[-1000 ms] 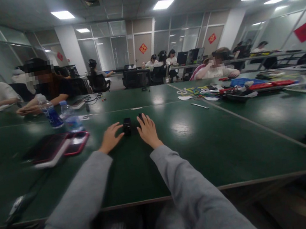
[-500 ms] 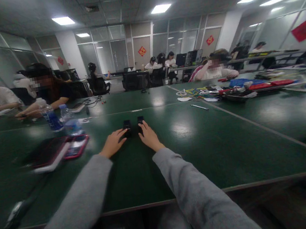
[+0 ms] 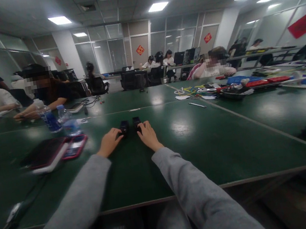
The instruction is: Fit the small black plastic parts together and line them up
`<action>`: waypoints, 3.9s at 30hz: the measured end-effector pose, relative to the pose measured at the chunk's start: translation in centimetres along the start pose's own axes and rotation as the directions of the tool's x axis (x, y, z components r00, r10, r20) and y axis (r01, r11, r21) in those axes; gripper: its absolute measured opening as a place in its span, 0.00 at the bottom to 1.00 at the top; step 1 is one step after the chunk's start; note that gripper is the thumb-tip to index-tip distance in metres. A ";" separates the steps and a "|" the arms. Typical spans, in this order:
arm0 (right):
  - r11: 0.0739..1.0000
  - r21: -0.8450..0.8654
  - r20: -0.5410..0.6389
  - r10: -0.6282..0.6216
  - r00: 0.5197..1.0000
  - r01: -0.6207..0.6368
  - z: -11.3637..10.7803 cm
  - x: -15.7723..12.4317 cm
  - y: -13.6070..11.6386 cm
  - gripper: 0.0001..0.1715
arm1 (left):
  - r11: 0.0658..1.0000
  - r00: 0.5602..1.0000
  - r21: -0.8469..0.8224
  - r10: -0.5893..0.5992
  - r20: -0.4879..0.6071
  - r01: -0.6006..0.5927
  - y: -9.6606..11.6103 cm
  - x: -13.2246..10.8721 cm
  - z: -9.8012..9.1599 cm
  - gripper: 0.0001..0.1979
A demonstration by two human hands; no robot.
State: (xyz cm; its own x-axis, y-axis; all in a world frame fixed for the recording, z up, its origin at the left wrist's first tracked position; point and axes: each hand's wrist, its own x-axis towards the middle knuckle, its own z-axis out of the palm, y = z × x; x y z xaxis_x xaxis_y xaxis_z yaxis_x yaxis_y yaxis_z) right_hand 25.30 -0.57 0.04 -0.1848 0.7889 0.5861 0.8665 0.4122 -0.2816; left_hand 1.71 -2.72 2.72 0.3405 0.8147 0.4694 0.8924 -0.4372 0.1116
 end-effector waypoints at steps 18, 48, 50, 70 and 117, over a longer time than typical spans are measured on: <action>1.000 -0.010 -0.003 0.028 1.000 -0.028 0.0 0.8 0.7 0.13 | 0.981 0.999 0.192 -0.014 0.035 0.007 0.1 0.0 -0.6 0.15; 0.996 -0.012 -0.034 0.093 0.995 -0.094 0.1 0.6 1.1 0.27 | 0.995 0.995 0.055 -0.074 -0.068 0.077 -0.7 -0.2 -0.3 0.21; 0.997 -0.043 -0.021 0.056 0.998 -0.057 0.2 0.5 1.2 0.30 | 0.998 0.996 0.032 -0.048 -0.072 0.051 -0.9 -0.2 -0.1 0.23; 0.996 -0.086 0.033 0.021 0.999 -0.018 0.3 0.3 1.0 0.35 | 0.840 0.798 -0.100 -0.539 -0.271 0.533 -2.4 -0.3 -0.2 0.29; 0.964 -0.187 0.009 0.195 0.981 -0.190 -0.7 0.5 -1.0 0.25 | 0.978 0.981 -0.127 -0.178 -0.078 0.167 2.3 0.9 0.8 0.21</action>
State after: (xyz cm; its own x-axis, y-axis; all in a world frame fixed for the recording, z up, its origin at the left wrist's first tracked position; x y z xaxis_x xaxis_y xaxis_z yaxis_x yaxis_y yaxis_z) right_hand 24.66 -0.91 1.20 -0.0163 0.8581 0.5133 0.9571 0.1620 -0.2404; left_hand 4.33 -2.74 2.72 0.1522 0.8475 0.5085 0.8920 -0.3394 0.2986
